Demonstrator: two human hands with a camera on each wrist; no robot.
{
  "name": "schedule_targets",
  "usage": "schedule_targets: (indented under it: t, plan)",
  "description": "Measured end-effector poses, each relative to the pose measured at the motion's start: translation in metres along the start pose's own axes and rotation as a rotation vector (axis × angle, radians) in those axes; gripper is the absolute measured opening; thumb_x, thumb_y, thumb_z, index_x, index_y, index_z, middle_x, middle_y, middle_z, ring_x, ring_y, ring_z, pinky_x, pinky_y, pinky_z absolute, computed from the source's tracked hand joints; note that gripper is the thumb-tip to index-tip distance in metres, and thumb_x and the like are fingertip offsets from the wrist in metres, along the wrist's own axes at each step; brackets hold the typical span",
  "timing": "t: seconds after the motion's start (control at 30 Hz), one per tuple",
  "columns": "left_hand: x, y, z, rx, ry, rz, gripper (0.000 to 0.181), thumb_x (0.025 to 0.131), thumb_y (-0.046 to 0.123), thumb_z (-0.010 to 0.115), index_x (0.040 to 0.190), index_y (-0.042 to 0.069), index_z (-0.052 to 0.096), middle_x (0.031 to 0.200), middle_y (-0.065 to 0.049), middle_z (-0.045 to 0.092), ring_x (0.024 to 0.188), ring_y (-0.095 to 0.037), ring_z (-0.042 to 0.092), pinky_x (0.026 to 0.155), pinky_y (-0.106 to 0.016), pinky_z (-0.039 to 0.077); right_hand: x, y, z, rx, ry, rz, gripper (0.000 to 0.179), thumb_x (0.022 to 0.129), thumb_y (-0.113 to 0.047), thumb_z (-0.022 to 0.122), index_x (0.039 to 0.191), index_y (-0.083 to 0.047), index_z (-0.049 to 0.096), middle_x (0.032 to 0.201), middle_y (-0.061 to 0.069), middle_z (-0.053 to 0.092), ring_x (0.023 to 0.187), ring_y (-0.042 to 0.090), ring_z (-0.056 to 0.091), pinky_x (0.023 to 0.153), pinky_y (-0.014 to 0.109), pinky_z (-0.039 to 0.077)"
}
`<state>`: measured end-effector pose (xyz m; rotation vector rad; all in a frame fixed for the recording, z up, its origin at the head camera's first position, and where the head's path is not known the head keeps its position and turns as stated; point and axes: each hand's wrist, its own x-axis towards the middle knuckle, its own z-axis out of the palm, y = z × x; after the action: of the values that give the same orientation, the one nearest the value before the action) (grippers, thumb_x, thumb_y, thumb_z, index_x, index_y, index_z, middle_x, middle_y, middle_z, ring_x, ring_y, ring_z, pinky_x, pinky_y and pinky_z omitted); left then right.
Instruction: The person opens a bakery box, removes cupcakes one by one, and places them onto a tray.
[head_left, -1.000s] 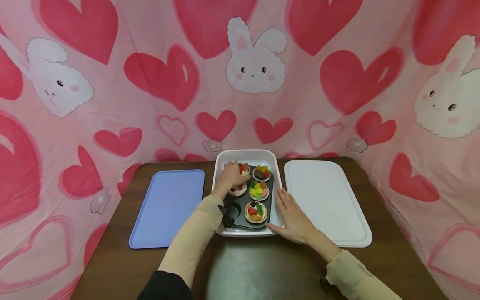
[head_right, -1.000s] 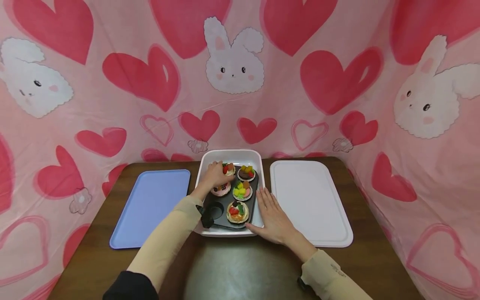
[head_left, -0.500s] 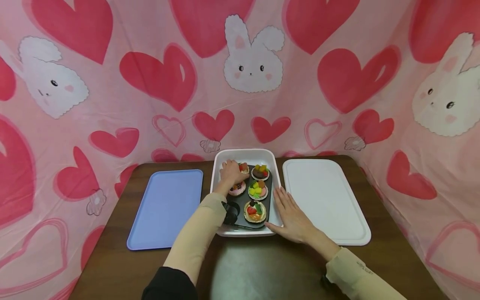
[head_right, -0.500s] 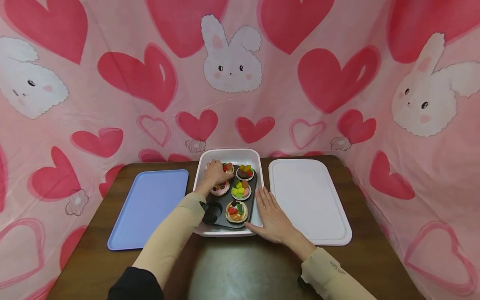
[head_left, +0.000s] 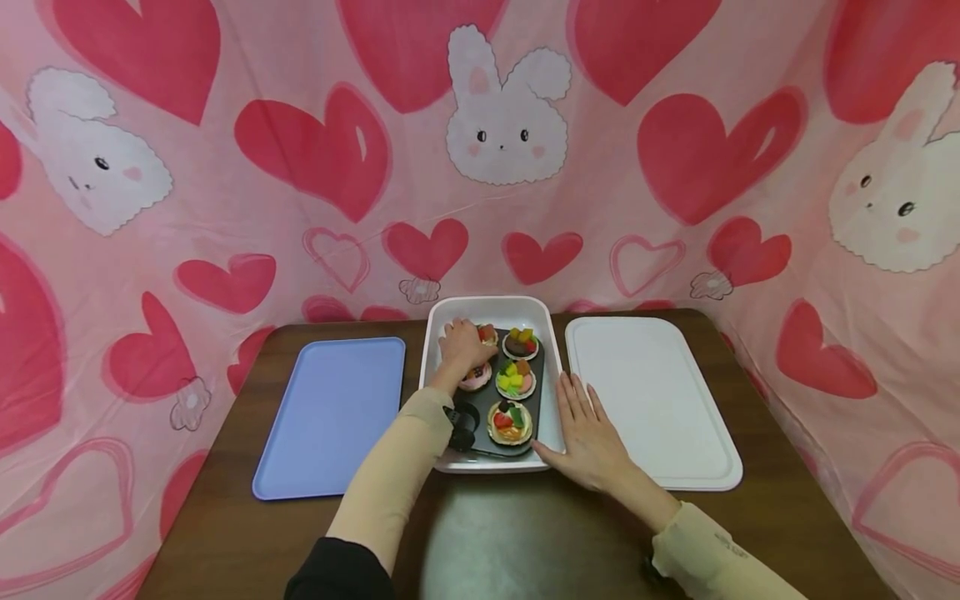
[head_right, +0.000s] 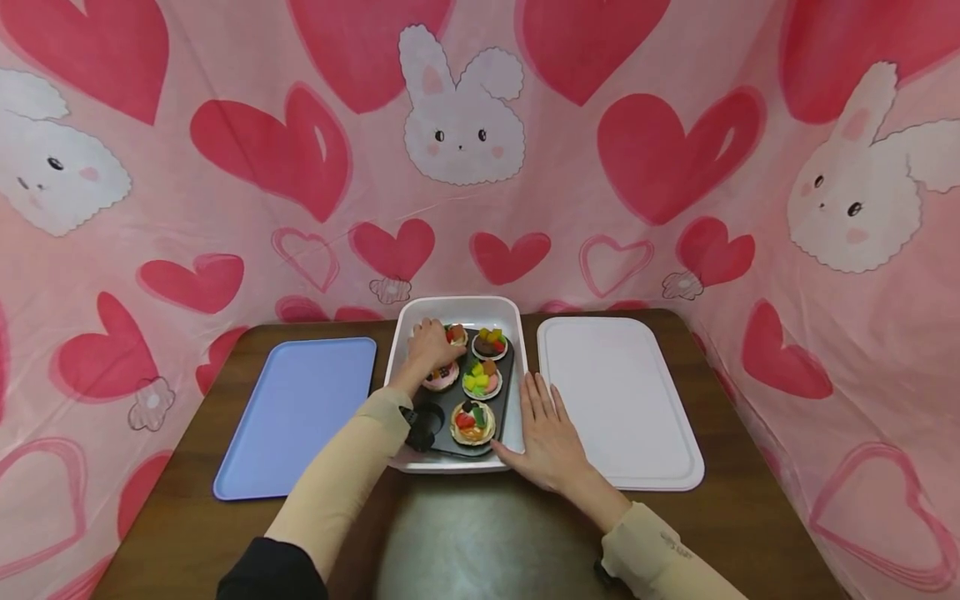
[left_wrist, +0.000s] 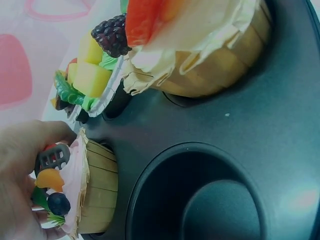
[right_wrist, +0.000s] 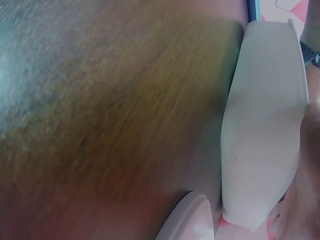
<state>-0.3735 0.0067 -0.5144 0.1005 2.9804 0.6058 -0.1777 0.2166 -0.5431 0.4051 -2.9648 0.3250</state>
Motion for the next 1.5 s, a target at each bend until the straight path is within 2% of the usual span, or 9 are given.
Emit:
schedule_targets:
  t: [0.3,0.63,0.8,0.9,1.07,1.23,1.5]
  plan:
    - [-0.001,0.001,0.004,-0.016,-0.001,-0.002,0.076,0.094,0.05,0.082,0.14,-0.006,0.059,0.144,-0.023,0.06,0.137,-0.04,0.057,0.119,-0.061,0.048,-0.005,0.0,0.001,0.034,-0.001,0.022,0.114,0.095,-0.063,0.069,0.17,0.01,0.024,0.18,0.028,0.024,0.17,0.044,0.023,0.138,0.06,0.023]
    - [-0.005,0.002,0.005,-0.019,0.011,-0.005,0.076,0.095,0.049,0.081,0.144,-0.005,0.059,0.143,-0.024,0.059,0.134,-0.043,0.062,0.12,-0.063,0.046,-0.007,0.002,0.002,0.04,0.042,-0.013,0.111,0.097,-0.062,0.069,0.168,0.012,0.028,0.178,0.031,0.029,0.168,0.046,0.028,0.136,0.06,0.029]
    - [-0.004,0.002,0.005,-0.022,0.009,0.006,0.077,0.095,0.049,0.082,0.143,-0.006,0.06,0.141,-0.024,0.06,0.131,-0.043,0.064,0.119,-0.062,0.047,-0.006,0.003,0.003,0.035,0.041,-0.01,0.111,0.097,-0.062,0.069,0.168,0.012,0.028,0.178,0.03,0.028,0.168,0.044,0.028,0.136,0.058,0.029]
    - [-0.002,0.002,0.005,-0.019,0.014,0.016,0.073,0.094,0.049,0.083,0.136,-0.006,0.062,0.137,-0.024,0.061,0.126,-0.043,0.066,0.116,-0.059,0.05,-0.005,0.004,0.003,0.04,0.033,-0.005,0.112,0.096,-0.063,0.069,0.168,0.011,0.026,0.179,0.029,0.027,0.169,0.043,0.027,0.137,0.057,0.028]
    - [0.003,-0.002,0.002,-0.096,0.016,0.023,0.063,0.091,0.045,0.086,0.124,-0.005,0.066,0.132,-0.026,0.062,0.119,-0.044,0.067,0.108,-0.058,0.055,-0.004,0.003,0.003,0.048,0.021,-0.002,0.113,0.096,-0.063,0.069,0.169,0.011,0.024,0.18,0.028,0.025,0.17,0.042,0.025,0.138,0.056,0.027]
    - [0.005,-0.008,0.002,-0.185,0.019,0.014,0.059,0.09,0.04,0.086,0.123,-0.005,0.067,0.133,-0.028,0.06,0.121,-0.044,0.064,0.106,-0.058,0.055,-0.001,0.002,0.003,0.048,0.01,0.0,0.113,0.097,-0.064,0.068,0.17,0.009,0.024,0.181,0.027,0.025,0.17,0.042,0.025,0.138,0.056,0.027]
    - [-0.001,-0.004,-0.002,-0.212,0.064,0.05,0.056,0.088,0.035,0.087,0.121,-0.006,0.067,0.128,-0.028,0.061,0.117,-0.046,0.065,0.103,-0.057,0.057,0.001,0.003,0.002,0.051,-0.011,0.012,0.113,0.097,-0.065,0.066,0.17,0.009,0.024,0.181,0.027,0.023,0.17,0.042,0.024,0.138,0.056,0.027]
